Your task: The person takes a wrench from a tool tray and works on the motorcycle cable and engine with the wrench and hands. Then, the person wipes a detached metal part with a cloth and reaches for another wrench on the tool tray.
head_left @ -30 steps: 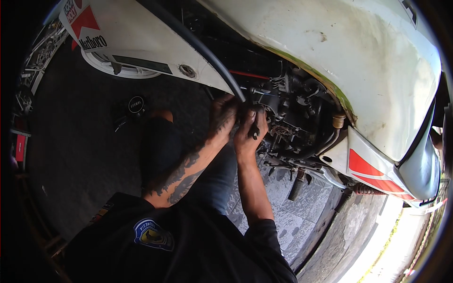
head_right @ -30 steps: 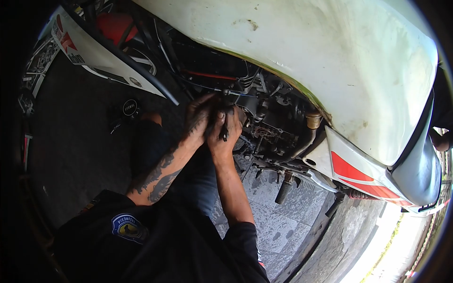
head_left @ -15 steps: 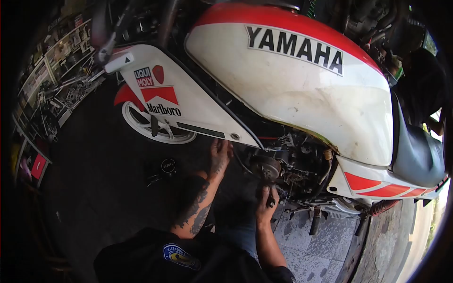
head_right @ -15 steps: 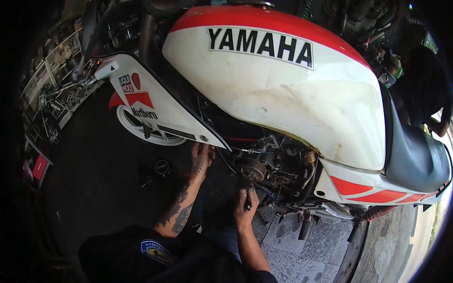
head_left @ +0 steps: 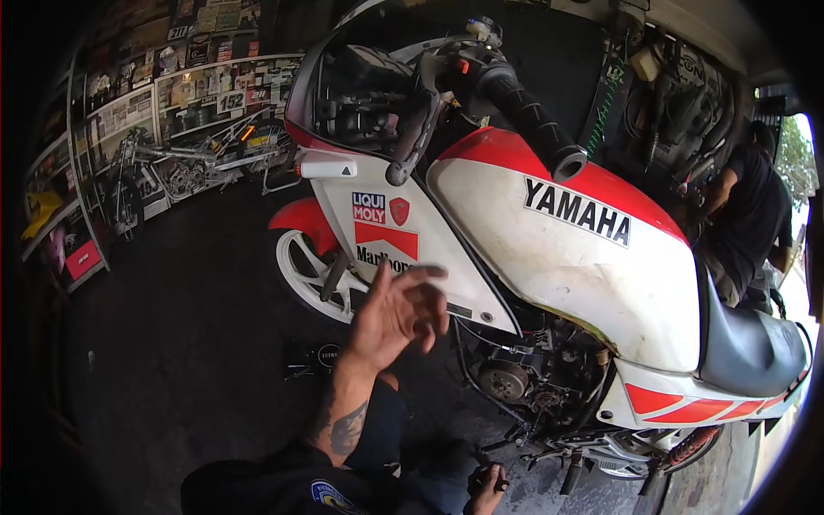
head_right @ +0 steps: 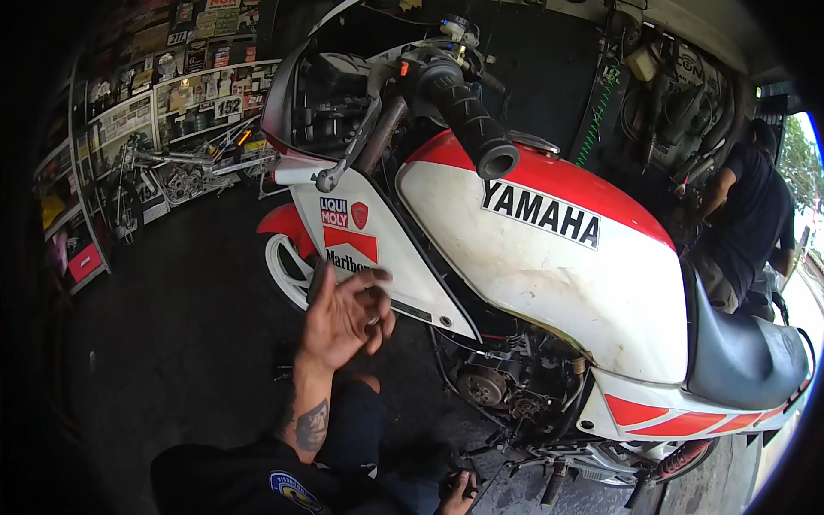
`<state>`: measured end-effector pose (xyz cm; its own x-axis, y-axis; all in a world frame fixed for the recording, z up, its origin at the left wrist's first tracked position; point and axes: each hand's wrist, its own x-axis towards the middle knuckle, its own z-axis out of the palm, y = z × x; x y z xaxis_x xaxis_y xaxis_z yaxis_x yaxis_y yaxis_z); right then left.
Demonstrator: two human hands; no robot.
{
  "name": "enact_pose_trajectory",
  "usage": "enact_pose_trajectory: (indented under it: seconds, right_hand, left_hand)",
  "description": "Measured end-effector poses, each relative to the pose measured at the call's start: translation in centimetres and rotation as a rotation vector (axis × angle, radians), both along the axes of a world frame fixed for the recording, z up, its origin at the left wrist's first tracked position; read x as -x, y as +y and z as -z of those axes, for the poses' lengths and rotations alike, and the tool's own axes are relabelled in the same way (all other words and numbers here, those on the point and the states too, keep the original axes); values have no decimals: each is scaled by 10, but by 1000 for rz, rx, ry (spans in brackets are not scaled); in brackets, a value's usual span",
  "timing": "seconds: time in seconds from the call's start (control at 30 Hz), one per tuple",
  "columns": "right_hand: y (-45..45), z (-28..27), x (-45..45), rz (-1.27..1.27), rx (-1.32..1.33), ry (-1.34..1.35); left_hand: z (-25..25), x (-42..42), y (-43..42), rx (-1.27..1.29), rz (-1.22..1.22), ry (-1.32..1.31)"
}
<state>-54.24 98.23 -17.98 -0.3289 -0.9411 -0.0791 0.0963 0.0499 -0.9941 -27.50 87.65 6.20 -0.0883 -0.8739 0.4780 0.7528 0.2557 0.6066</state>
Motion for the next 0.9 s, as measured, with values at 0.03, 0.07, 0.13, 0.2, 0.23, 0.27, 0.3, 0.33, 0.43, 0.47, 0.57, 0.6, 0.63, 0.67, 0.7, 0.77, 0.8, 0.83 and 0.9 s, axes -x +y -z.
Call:
enact_pose_trajectory:
  seconds: [0.03,0.07,0.13,0.2,0.23,0.27,0.3,0.33,0.43,0.47,0.57,0.6,0.63,0.67,0.7,0.77,0.8,0.83,0.9]
  right_hand:
    - [0,4,-1,-12,29,20]
    - [2,4,-2,-3,14,24]
    - [4,-5,-6,-75,5,-144]
    - [11,-12,-13,-67,3,-161]
    - [11,-5,-14,-70,-13,-175]
    - [12,0,-13,-78,-28,-183]
    - [10,5,-14,-82,-24,-189]
    - [11,9,-13,-83,-27,-191]
    - [9,3,-12,-110,-47,-247]
    - [9,0,-12,-136,-68,-296]
    - [4,-5,-15,-128,-85,-293]
    - [5,-9,-16,-124,-94,-291]
    - [5,-12,-19,-114,-97,-286]
    - [7,-13,-19,-116,-102,-284]
    - [8,-14,-19,-114,-90,-282]
    - [7,-11,-21,-102,-72,-292]
    - [6,-7,-20,-86,-62,-290]
    - [7,-4,-18,-72,-56,-285]
    - [5,-1,-16,-56,-62,-289]
  left_hand:
    - [-29,-5,-7,119,61,60]
    - [-58,-5,-13,124,52,50]
    - [-100,3,-30,156,73,107]
    - [-126,5,-49,65,190,176]
    - [-131,8,-60,145,305,170]
    - [-135,12,-67,228,417,168]
    - [-141,17,-71,231,414,161]
    - [-144,22,-74,311,474,187]
    - [-150,28,-78,408,545,222]
    - [-149,30,-80,425,554,236]
    - [-151,43,-99,345,312,303]
    - [-151,48,-101,333,306,313]
    - [-153,54,-102,328,189,298]
    - [-155,56,-102,328,72,279]
    - [-154,56,-103,344,44,243]
    - [-146,56,-106,395,172,302]
    - [-144,55,-102,445,291,366]
    - [-143,51,-96,437,463,397]
    - [-138,44,-87,463,469,375]
